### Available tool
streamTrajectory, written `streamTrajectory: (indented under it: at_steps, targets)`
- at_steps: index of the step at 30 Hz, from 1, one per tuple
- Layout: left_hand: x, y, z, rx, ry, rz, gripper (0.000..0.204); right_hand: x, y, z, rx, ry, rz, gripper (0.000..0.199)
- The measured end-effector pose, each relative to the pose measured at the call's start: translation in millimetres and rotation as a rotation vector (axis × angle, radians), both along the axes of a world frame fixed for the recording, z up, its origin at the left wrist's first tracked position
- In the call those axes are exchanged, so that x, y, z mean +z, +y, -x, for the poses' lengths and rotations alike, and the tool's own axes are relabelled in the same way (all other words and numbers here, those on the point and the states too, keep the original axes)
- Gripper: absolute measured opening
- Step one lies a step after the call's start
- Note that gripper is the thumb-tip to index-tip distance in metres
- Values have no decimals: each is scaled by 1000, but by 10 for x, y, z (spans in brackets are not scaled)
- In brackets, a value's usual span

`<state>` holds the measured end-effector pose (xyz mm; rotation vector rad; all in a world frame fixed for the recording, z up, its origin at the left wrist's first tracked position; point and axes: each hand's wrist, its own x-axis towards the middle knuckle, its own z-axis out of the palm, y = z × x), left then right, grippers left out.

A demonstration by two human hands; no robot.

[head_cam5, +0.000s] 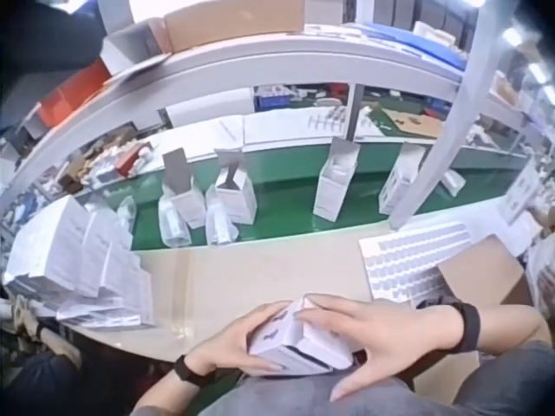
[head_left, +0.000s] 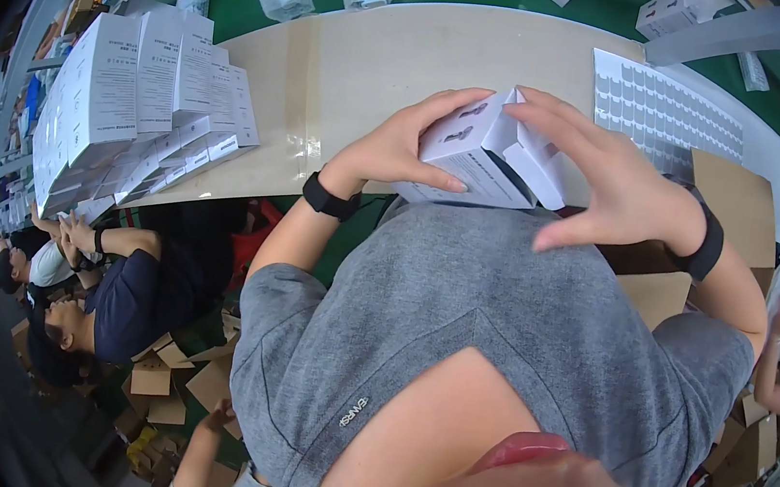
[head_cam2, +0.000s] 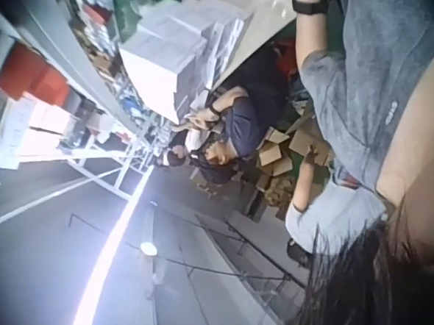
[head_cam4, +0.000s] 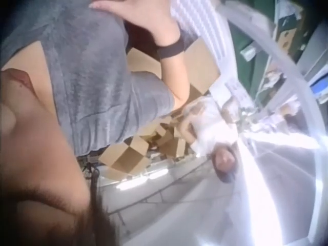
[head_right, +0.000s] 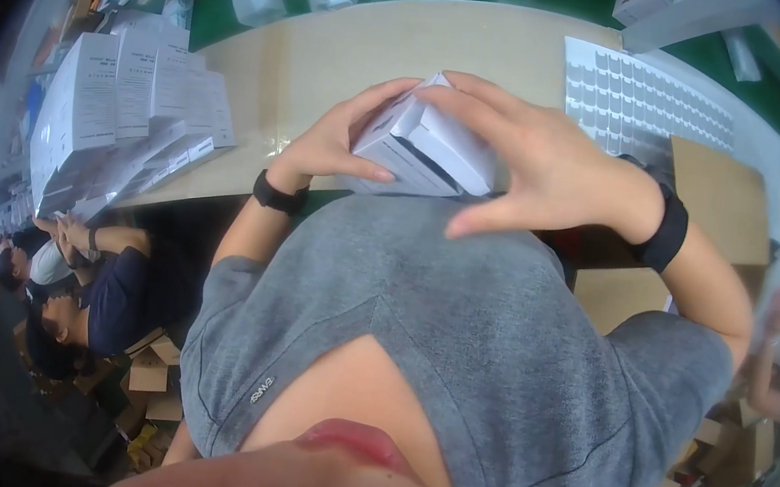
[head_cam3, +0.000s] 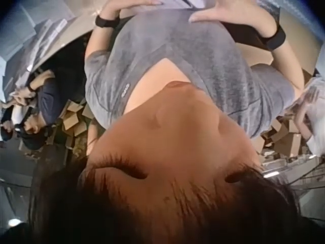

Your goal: Packing small electronic devices into retail boxes and placing them into a shipping carton.

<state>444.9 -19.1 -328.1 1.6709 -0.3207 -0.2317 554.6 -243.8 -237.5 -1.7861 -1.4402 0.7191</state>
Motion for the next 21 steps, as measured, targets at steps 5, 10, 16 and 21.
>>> streamTrajectory:
  at_steps: [5,10,16,21]
  targets:
    - [-148,-28,-163,38,-15,-10,85,-256,-83,-322,-182,361,-45,50]
    - [-7,-399,-306,199,138,-447,63,-951,72,-651,-308,753,-81,34]
    - [-297,-422,-328,453,84,-462,42,-839,-36,-896,-275,-117,-298,29]
    - [-308,-355,-360,666,144,-187,36,-813,-51,-320,297,-588,-359,29]
